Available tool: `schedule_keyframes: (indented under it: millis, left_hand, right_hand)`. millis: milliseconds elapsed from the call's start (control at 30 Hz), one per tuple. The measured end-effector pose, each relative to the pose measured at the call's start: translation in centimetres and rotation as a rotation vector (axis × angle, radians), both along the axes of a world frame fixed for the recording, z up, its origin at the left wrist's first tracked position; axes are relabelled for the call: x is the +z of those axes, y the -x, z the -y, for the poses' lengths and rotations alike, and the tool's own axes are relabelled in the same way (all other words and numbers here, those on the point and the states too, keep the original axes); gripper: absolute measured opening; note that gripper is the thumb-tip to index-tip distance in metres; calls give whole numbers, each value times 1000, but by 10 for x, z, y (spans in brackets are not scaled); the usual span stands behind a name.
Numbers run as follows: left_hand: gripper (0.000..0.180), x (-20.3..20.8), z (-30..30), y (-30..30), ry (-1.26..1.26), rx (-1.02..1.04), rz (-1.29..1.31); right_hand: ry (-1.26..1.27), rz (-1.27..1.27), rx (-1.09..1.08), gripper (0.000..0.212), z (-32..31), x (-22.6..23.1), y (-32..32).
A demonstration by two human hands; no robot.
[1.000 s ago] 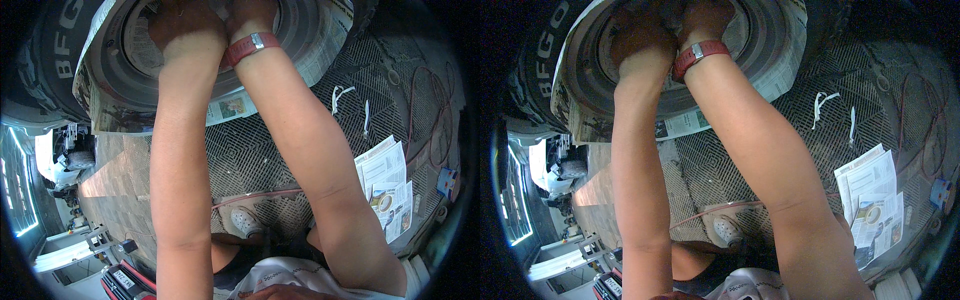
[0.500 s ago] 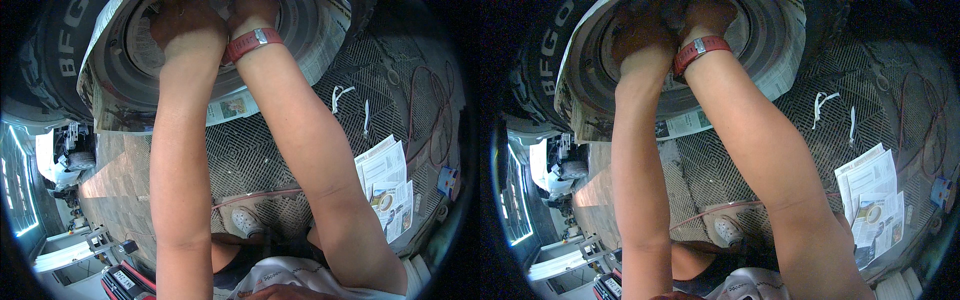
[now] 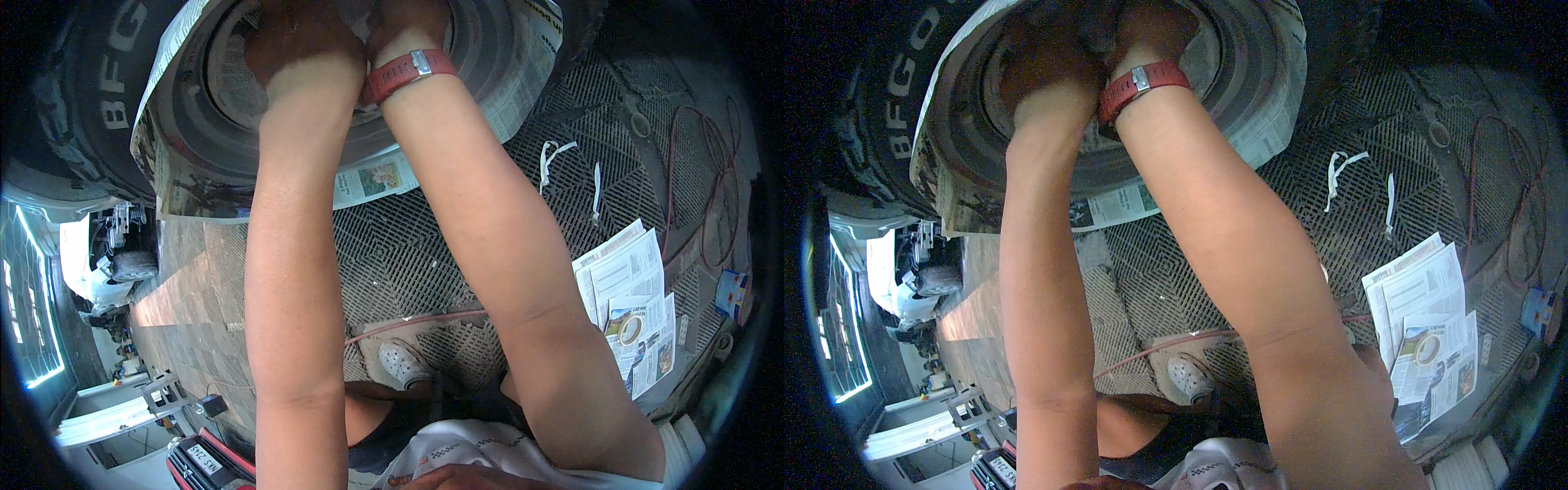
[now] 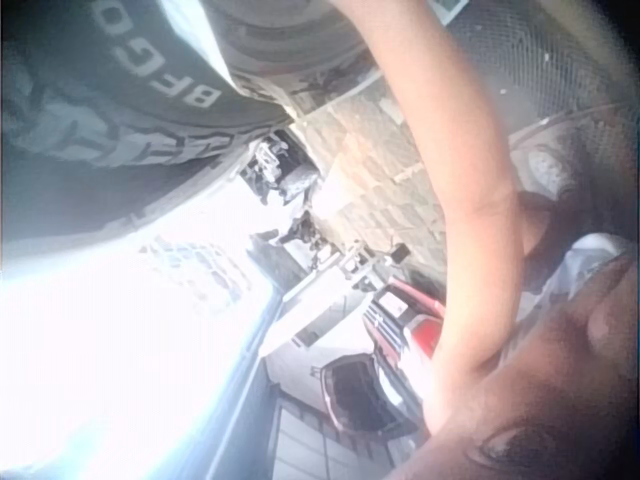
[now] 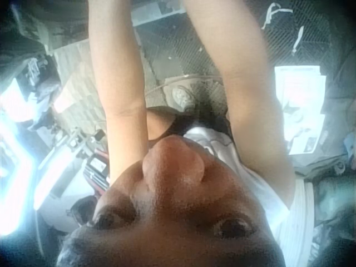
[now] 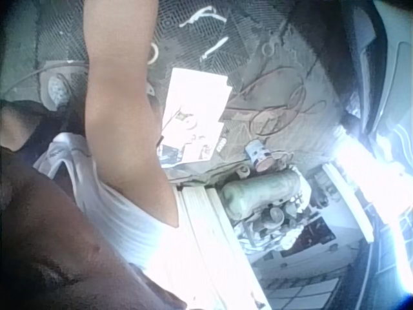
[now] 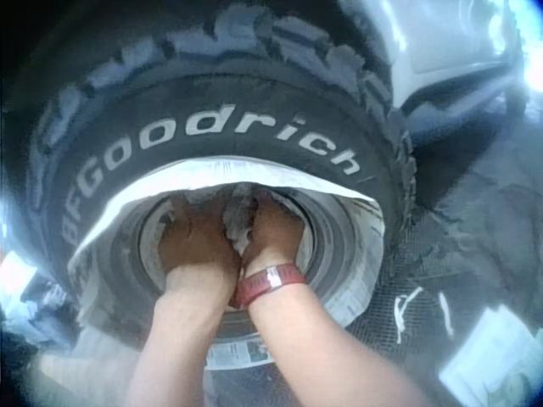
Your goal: The person sits on the floor and repeatedly applies strips of masking tape to the inner rim of a car tire. They tear tape from a roll, press it onto the rim, and smooth it down, working around the circumference of the tire.
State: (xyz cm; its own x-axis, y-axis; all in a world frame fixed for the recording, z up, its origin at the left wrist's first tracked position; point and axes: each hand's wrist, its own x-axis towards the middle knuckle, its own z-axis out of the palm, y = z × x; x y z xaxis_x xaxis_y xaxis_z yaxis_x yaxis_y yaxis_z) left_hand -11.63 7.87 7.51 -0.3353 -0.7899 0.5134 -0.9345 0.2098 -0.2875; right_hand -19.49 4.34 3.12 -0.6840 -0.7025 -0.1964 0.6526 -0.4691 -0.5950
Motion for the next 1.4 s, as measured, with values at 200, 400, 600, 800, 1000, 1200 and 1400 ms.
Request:
schedule_keyframes:
  millis: [200, 400, 600, 800, 1000, 1200, 1400]
  left_hand:
    - [58, -1, 3, 1, 43, -47, 82]
    - [53, 5, -2, -5, -57, -17, 50]
    - [51, 20, -21, 29, -87, -17, 18]
    - [56, 14, -26, 9, -58, 45, 59]
    - [64, 10, -13, 15, -32, 10, 68]
    - [69, 13, -27, 10, -36, 129, 161]
    - [67, 19, -34, 24, -53, 117, 132]
  right_hand:
    - [-5, -60, 85, 25, -2, -5, 11]
    - [15, -32, 100, 23, -4, -8, -2]
    - [-22, -261, 85, 21, 5, -13, 27]
    - [314, 389, 309, 18, 15, -17, -6]
    - [272, 291, 247, 19, 13, -15, 10]
    - [-42, 146, 186, 25, -8, 4, -3]
    - [-69, 28, 191, 35, -6, 3, 10]
